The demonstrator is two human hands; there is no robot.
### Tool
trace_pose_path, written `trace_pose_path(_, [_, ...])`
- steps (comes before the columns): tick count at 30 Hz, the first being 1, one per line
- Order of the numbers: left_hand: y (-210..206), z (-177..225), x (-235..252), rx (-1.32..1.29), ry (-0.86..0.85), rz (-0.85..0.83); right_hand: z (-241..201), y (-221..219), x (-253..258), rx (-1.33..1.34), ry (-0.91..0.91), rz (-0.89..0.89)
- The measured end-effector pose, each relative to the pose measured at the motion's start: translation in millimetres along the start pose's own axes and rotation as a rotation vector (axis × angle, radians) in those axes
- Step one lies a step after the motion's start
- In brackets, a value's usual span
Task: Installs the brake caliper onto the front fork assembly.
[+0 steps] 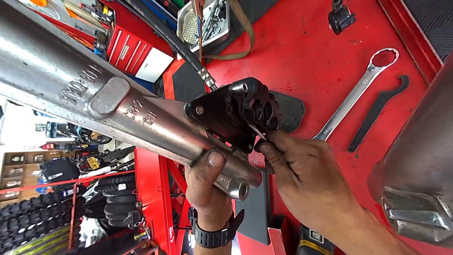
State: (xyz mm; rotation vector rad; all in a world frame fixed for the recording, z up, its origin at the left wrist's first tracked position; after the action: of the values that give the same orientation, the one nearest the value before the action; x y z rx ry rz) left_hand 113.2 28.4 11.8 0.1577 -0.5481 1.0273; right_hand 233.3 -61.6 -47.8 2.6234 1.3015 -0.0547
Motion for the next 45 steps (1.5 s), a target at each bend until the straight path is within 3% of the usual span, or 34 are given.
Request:
trace_pose_path(8, [-2, 1, -1, 0.014, -0.011, -0.017, 6, -14, -3, 0.180, -0.086, 0.003])
trace_pose_path(16, [0, 1, -1, 0.010, -0.006, 0.006, -8, -1, 2, -0.027, -0.032, 0.029])
trace_pose_path(25, [-6, 2, 0, -0.005, -0.009, -0.036, 6, -8, 1, 0.090, -0.116, -0.019])
trace_pose_path(30, [-6, 4, 1, 0.029, -0.025, -0.043, 12, -6, -11, -0.114, -0.192, -0.031])
trace_pose_path(33, [-7, 4, 2, 0.045, -0.042, -0.044, 20, -6, -18, -0.005, -0.199, 0.030])
trace_pose_path(45, [-5, 2, 0, 0.064, -0.007, -0.019, 28, -19, -17, 0.337, -0.253, -0.080])
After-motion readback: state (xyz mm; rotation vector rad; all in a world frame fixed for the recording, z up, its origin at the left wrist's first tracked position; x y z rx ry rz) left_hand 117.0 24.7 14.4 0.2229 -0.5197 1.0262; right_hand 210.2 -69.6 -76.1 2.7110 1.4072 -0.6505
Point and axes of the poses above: each hand's wrist, its own x-axis towards the middle knuckle, its own y-axis out of the back of the hand, z = x × y, the point moved 9 cm from there along x, towards the middle knuckle, and after that the axes turned 14 degrees about -y, right-handed, at the moved point
